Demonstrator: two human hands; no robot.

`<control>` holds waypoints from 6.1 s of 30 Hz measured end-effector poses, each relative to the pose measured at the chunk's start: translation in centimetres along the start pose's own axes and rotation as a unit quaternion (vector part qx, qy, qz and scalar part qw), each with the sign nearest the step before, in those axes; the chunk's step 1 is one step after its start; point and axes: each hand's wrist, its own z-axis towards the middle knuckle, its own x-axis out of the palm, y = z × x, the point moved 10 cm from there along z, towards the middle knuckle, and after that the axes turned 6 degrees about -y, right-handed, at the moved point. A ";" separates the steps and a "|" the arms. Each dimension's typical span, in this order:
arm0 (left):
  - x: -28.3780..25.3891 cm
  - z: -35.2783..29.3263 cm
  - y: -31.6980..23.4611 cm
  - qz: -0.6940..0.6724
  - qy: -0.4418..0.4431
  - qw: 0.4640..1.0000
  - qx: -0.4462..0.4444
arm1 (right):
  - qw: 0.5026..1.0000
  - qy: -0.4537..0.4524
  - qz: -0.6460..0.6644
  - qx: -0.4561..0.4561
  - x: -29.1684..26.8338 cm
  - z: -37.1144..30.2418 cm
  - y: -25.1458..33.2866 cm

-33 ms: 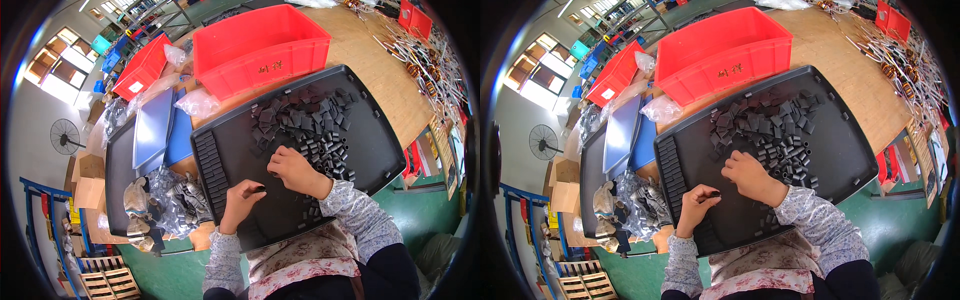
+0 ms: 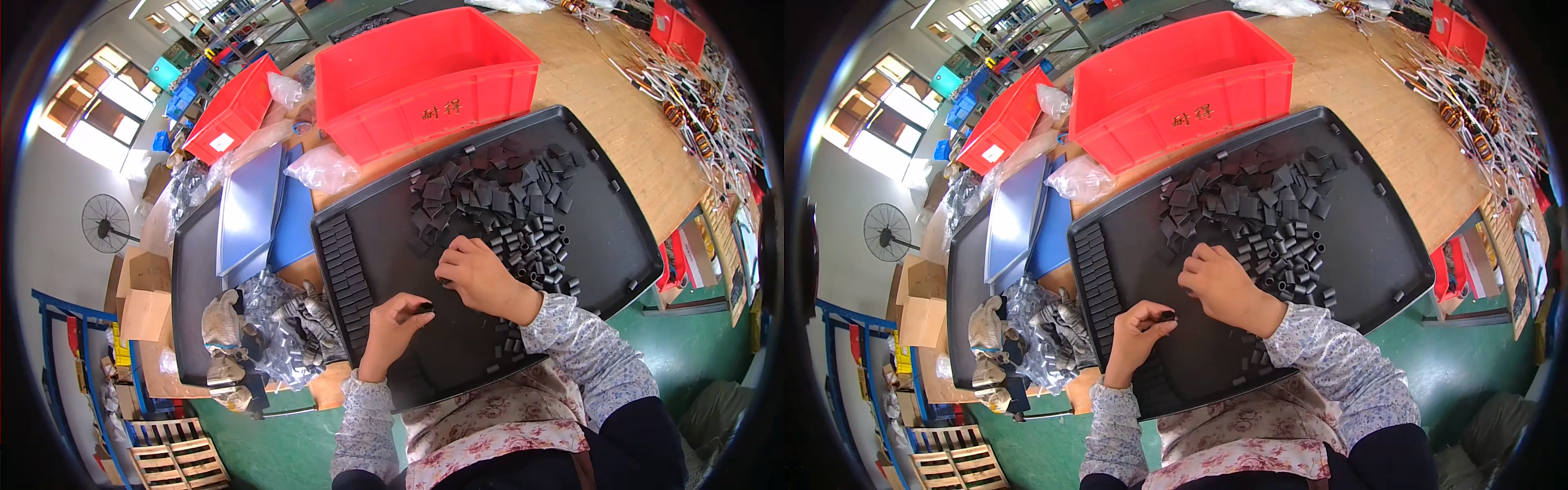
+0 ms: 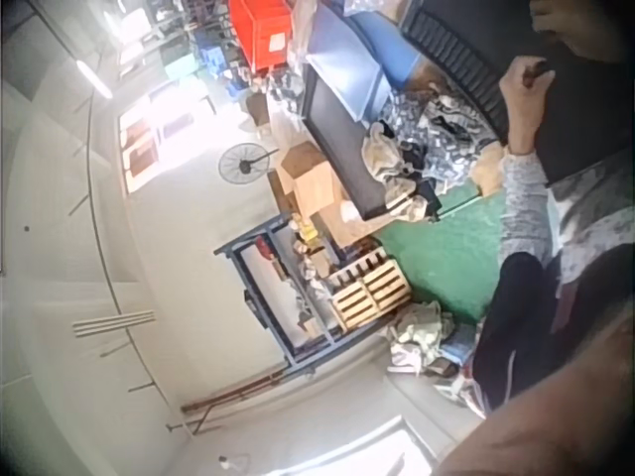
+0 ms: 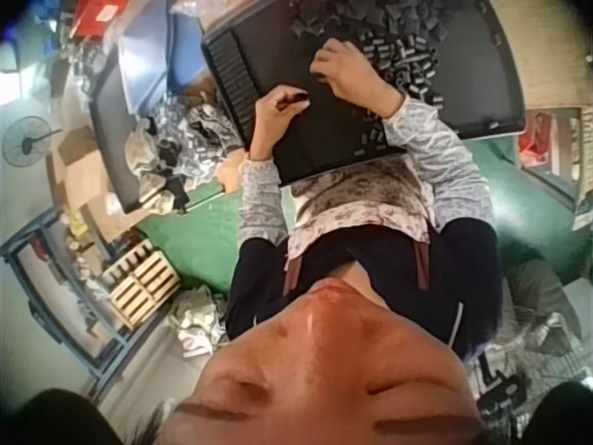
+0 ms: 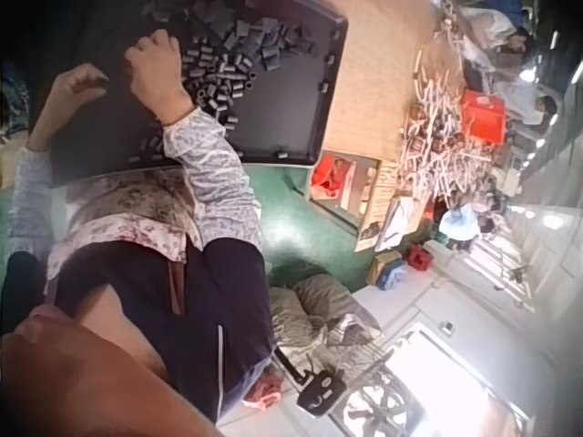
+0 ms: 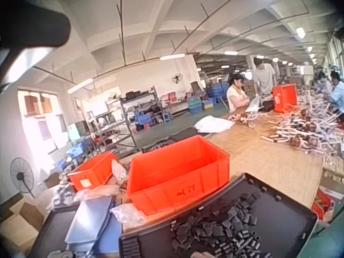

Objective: The person sits at a workbench and repeatedly picks up small black plastic components from a tray. They insert a smaller cylindrical piece into a larger housing piece and place the assembled unit into a row on the tray. The process is repetitive and involves handling small parts by hand.

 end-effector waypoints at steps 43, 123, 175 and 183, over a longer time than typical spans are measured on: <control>-4.9 -1.1 -4.0 0.085 -0.178 0.971 0.138 | 0.975 -0.021 0.219 0.001 -1.1 1.4 3.1; 1.5 3.5 -0.7 -0.123 0.043 0.991 -0.009 | 0.844 -0.086 0.465 0.252 1.0 -0.4 -3.2; -0.4 1.8 -1.4 -0.072 -0.004 0.997 0.015 | 0.856 -0.038 0.446 0.258 1.0 0.0 -2.8; 0.3 1.5 -1.3 -0.057 0.003 0.998 0.006 | 0.861 -0.018 0.447 0.243 1.5 -0.2 -1.8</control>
